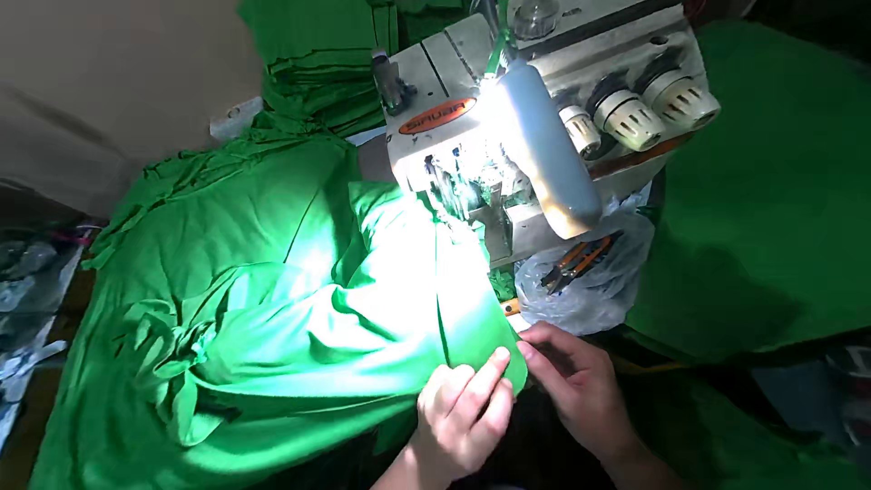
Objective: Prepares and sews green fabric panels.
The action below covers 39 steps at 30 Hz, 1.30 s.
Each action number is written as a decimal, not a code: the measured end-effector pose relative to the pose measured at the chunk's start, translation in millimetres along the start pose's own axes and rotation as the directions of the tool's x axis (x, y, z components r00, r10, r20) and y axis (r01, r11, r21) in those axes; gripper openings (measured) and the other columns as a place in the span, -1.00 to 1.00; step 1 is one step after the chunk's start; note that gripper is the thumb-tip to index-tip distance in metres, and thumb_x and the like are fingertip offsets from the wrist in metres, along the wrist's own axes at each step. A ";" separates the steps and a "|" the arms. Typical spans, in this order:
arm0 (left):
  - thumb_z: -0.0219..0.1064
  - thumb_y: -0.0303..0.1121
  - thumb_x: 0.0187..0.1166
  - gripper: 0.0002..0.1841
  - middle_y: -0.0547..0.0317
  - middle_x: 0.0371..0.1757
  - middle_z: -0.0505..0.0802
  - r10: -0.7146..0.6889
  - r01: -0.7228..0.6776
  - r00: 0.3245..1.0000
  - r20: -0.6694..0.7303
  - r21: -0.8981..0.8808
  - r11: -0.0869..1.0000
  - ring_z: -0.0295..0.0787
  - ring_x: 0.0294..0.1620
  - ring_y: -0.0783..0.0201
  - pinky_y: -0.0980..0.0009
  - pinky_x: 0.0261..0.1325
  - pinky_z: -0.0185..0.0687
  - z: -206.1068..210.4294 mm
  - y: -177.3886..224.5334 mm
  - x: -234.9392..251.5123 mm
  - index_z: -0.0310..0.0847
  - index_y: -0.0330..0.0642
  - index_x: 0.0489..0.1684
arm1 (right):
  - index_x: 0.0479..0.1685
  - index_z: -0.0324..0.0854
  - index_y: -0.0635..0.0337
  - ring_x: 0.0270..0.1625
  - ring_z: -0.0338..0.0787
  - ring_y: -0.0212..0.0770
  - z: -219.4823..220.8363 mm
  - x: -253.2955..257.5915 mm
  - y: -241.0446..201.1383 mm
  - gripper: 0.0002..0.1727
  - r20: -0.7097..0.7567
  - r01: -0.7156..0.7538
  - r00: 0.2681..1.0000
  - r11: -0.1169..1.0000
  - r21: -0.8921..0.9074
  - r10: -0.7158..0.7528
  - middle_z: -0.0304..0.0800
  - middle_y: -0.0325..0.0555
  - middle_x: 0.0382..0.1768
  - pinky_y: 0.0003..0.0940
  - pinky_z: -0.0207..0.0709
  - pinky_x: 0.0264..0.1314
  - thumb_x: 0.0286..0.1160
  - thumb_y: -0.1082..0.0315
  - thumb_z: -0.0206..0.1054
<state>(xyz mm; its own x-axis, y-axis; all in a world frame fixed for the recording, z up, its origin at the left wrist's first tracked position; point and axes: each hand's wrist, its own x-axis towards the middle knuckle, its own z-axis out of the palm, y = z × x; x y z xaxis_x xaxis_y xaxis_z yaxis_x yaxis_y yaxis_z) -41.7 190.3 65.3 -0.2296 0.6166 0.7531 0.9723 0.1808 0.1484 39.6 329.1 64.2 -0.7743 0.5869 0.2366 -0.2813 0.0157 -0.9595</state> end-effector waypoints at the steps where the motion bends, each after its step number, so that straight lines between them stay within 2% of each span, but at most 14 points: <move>1: 0.14 -0.33 0.76 -0.92 0.13 0.04 0.80 -0.003 0.003 1.000 -0.017 0.022 1.000 0.59 -0.22 0.27 0.47 -0.09 0.42 1.8 -1.8 2.6 0.52 -0.06 -0.05 | -0.21 0.74 0.28 -0.19 0.77 -0.74 1.2 4.8 -1.5 -0.88 0.006 0.000 1.000 1.000 0.011 0.000 0.85 -0.38 -0.19 -0.80 0.68 -0.13 0.53 0.45 0.30; 4: 0.22 -0.32 0.71 -0.89 0.18 -0.06 0.69 -0.035 0.038 0.999 -0.039 0.069 0.997 0.58 -0.10 0.28 0.50 0.12 0.44 2.3 -3.4 6.0 0.62 -0.04 0.00 | -0.17 0.74 0.25 -0.27 0.74 -0.77 1.4 14.0 -8.5 -0.87 0.035 -0.061 0.998 0.996 0.059 0.059 0.85 -0.46 -0.22 -0.81 0.66 -0.21 0.51 0.50 0.27; 7: 0.26 -0.32 0.68 -0.88 0.23 -0.14 0.65 -0.050 0.057 0.996 -0.076 0.087 0.995 0.50 -0.09 0.30 0.46 0.19 0.31 2.5 -1.4 4.7 0.67 -0.04 0.00 | -0.15 0.75 0.18 -0.31 0.74 -0.74 -2.6 16.1 -14.0 -0.85 0.085 -0.137 0.988 0.984 0.112 0.128 0.85 -0.50 -0.26 -0.80 0.62 -0.27 0.51 0.51 0.26; 12: 0.28 -0.33 0.65 -0.88 0.28 -0.14 0.70 -0.068 0.082 0.992 -0.110 0.128 0.988 0.51 -0.02 0.33 0.41 0.30 0.22 4.5 3.9 4.6 0.73 -0.03 -0.04 | -0.12 0.76 0.16 -0.52 0.61 -0.71 -5.2 14.7 -16.7 -0.81 0.131 -0.202 0.975 0.962 0.183 0.180 0.83 -0.48 -0.32 -0.78 0.48 -0.52 0.52 0.50 0.22; 15: 0.28 -0.33 0.66 -0.88 0.30 -0.13 0.71 -0.063 0.077 0.991 -0.116 0.123 0.989 0.51 0.02 0.33 0.41 0.34 0.20 4.6 5.1 5.9 0.74 -0.03 -0.06 | -0.13 0.77 0.10 -0.53 0.60 -0.71 -4.7 15.3 -15.6 -0.84 0.154 -0.174 0.977 0.963 0.207 0.144 0.82 -0.52 -0.33 -0.76 0.50 -0.51 0.52 0.40 0.26; 17: 0.28 -0.26 0.66 -0.86 0.30 -0.11 0.73 -0.062 0.076 0.992 -0.112 0.117 0.990 0.53 0.08 0.32 0.40 0.40 0.18 5.0 5.3 5.9 0.73 -0.02 -0.07 | -0.18 0.77 0.11 -0.51 0.65 -0.71 -1.6 16.4 -15.8 -0.91 0.121 -0.133 0.986 0.973 0.189 0.112 0.84 -0.50 -0.34 -0.76 0.56 -0.48 0.48 0.41 0.37; 19: 0.29 -0.06 0.62 -0.73 0.27 -0.01 0.71 -0.096 0.108 0.992 -0.088 0.144 0.984 0.53 0.18 0.30 0.36 0.49 0.14 5.5 4.8 5.0 0.67 0.02 0.06 | -0.23 0.77 0.14 -0.47 0.69 -0.69 1.6 16.4 -16.0 -0.91 0.064 -0.092 0.994 0.985 0.149 0.083 0.85 -0.48 -0.34 -0.76 0.61 -0.43 0.46 0.48 0.36; 21: 0.31 0.01 0.56 -0.64 0.24 0.06 0.64 -0.141 0.150 0.988 -0.060 0.220 0.964 0.52 0.18 0.28 0.32 0.43 0.16 5.1 1.4 2.9 0.49 0.07 0.18 | -0.23 0.76 0.15 -0.47 0.68 -0.70 3.8 15.0 -15.2 -0.90 0.024 -0.071 0.997 0.988 0.140 0.068 0.84 -0.49 -0.34 -0.76 0.60 -0.44 0.47 0.50 0.33; 22: 0.30 -0.07 0.58 -0.69 0.22 0.03 0.64 -0.151 0.160 0.987 -0.059 0.230 0.960 0.52 0.13 0.26 0.32 0.39 0.18 3.7 -0.7 0.6 0.50 0.07 0.17 | -0.24 0.75 0.13 -0.50 0.65 -0.71 4.8 14.0 -14.4 -0.89 0.005 -0.072 0.997 0.987 0.140 0.072 0.83 -0.50 -0.36 -0.78 0.55 -0.48 0.48 0.50 0.32; 25: 0.25 -0.26 0.65 -0.83 0.24 -0.12 0.74 -0.113 0.122 0.992 -0.055 0.226 0.966 0.54 -0.02 0.25 0.30 0.26 0.17 -3.1 -4.8 -3.2 0.71 0.00 0.02 | -0.23 0.73 0.12 -0.53 0.63 -0.71 6.1 15.2 -11.5 -0.89 -0.019 -0.080 0.996 0.989 0.123 0.083 0.83 -0.51 -0.37 -0.79 0.52 -0.51 0.50 0.50 0.31; 30: 0.28 -0.28 0.64 -0.85 0.24 -0.22 0.75 -0.088 0.108 0.992 -0.092 0.255 0.961 0.56 -0.08 0.28 0.29 0.28 0.18 -6.9 -13.3 4.5 0.78 -0.02 -0.13 | -0.30 0.73 0.16 -0.51 0.66 -0.71 14.7 34.6 -11.5 -0.90 -0.032 -0.029 0.999 0.998 0.062 0.031 0.81 -0.50 -0.42 -0.78 0.56 -0.46 0.44 0.53 0.32; 34: 0.28 -0.27 0.62 -0.85 0.23 -0.29 0.76 -0.074 0.104 0.991 -0.113 0.298 0.949 0.58 -0.13 0.26 0.26 0.26 0.19 -8.4 -22.0 16.4 0.79 0.00 -0.23 | -0.43 0.67 0.12 -0.55 0.57 -0.75 23.2 53.4 -10.3 -0.88 -0.065 0.005 0.998 1.000 0.013 -0.004 0.72 -0.53 -0.52 -0.83 0.45 -0.49 0.38 0.54 0.33; 39: 0.25 -0.32 0.58 -0.81 0.17 -0.33 0.79 -0.097 0.123 0.990 -0.098 0.302 0.945 0.60 -0.11 0.18 0.15 0.26 0.13 -11.8 -30.2 41.6 0.79 -0.05 -0.38 | -0.63 0.53 0.03 -0.60 0.40 -0.80 31.2 75.3 -8.8 -0.78 -0.103 0.095 0.989 0.989 -0.117 -0.108 0.50 -0.59 -0.66 -0.87 0.28 -0.52 0.28 0.52 0.35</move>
<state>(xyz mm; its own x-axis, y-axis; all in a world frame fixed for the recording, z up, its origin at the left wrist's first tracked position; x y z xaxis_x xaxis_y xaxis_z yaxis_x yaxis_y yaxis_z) -80.1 201.4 99.7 -0.3178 0.5181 0.7941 0.8773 0.4784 0.0389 -33.9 347.9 95.3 -0.6768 0.6624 0.3213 -0.2855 0.1662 -0.9439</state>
